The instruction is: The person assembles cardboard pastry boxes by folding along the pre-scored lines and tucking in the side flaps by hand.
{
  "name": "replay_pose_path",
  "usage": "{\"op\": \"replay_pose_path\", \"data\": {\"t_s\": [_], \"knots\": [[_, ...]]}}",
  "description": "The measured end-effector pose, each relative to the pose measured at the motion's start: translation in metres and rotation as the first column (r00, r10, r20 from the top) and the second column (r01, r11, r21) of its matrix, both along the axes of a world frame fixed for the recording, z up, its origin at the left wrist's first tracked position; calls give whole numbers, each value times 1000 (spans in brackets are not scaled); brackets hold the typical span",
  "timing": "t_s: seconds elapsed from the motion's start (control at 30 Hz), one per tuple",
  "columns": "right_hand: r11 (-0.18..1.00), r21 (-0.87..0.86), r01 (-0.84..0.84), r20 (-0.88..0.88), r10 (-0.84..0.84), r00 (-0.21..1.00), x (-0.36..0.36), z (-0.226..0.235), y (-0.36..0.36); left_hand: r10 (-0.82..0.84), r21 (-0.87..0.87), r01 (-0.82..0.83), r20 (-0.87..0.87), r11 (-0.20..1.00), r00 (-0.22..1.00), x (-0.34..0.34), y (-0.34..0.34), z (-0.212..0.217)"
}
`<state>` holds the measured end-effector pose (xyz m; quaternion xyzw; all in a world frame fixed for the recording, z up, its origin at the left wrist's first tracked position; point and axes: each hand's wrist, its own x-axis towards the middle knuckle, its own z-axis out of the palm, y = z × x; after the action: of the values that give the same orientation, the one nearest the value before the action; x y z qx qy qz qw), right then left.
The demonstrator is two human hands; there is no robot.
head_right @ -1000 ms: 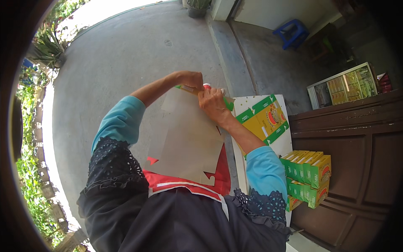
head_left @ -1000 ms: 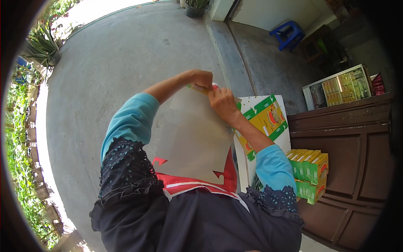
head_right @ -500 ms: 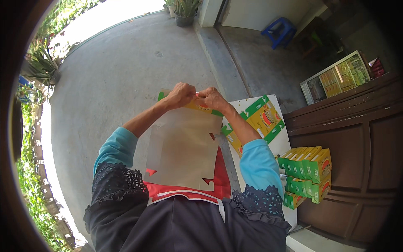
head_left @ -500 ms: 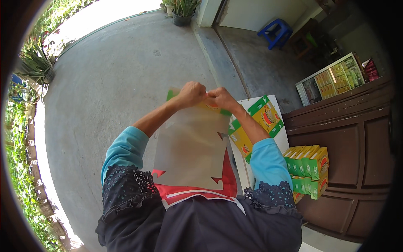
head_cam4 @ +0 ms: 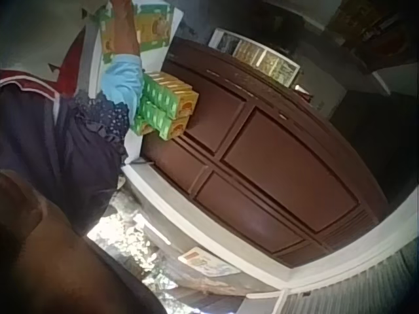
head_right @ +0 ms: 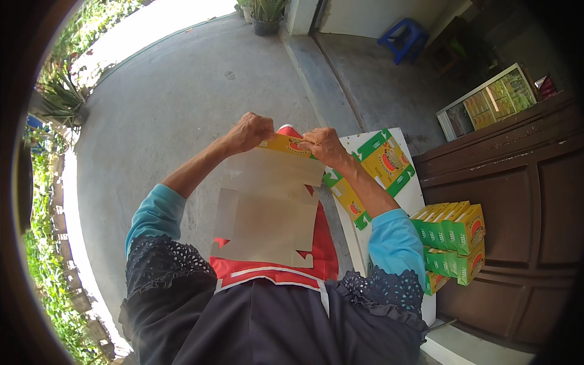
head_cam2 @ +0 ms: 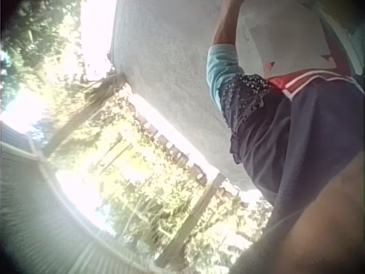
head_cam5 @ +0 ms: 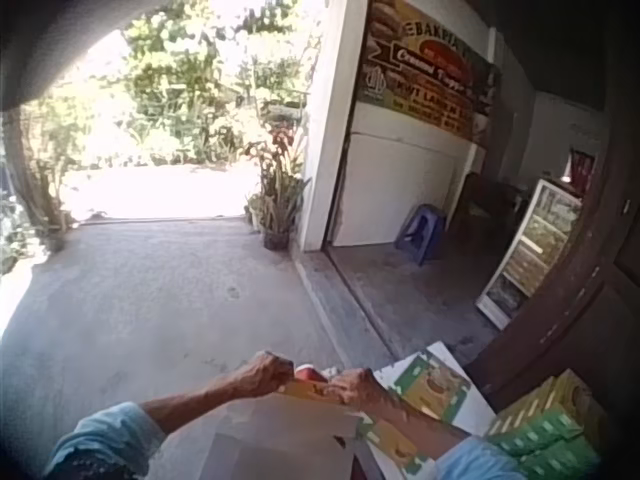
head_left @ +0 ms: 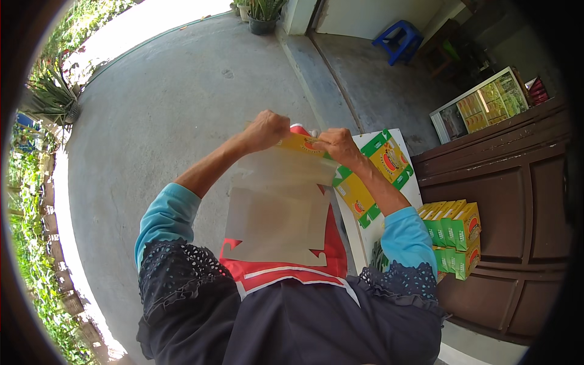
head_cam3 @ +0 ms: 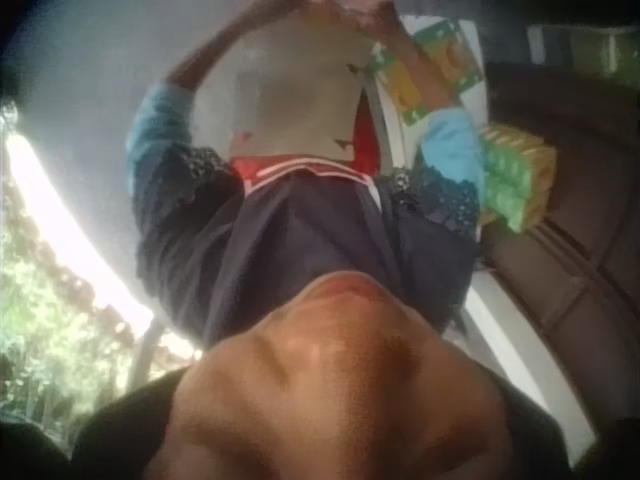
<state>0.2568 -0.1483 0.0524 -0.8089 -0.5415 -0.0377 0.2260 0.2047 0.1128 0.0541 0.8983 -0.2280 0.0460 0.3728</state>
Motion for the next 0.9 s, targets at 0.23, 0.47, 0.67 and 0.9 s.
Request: {"op": "replay_pose_path", "data": {"t_s": [0.23, 0.47, 0.67, 0.9], "knots": [[999, 33, 2, -112, 2, 994, -13, 27, -9, -69, -90, 56, -151, 994, 986, -10, 20, 27], [984, -76, 160, -747, -162, 645, -72, 44, -21, -166, 51, 163, 62, 985, 984, -82, 13, 41], [966, -198, 169, -745, -260, 615, -97, -2, -12, -225, -19, 230, 144, 973, 964, -145, 2, 21], [894, -313, 321, -860, -410, 302, -87, -27, 7, 179, 137, -133, -425, 982, 887, -110, -4, -28]]}}
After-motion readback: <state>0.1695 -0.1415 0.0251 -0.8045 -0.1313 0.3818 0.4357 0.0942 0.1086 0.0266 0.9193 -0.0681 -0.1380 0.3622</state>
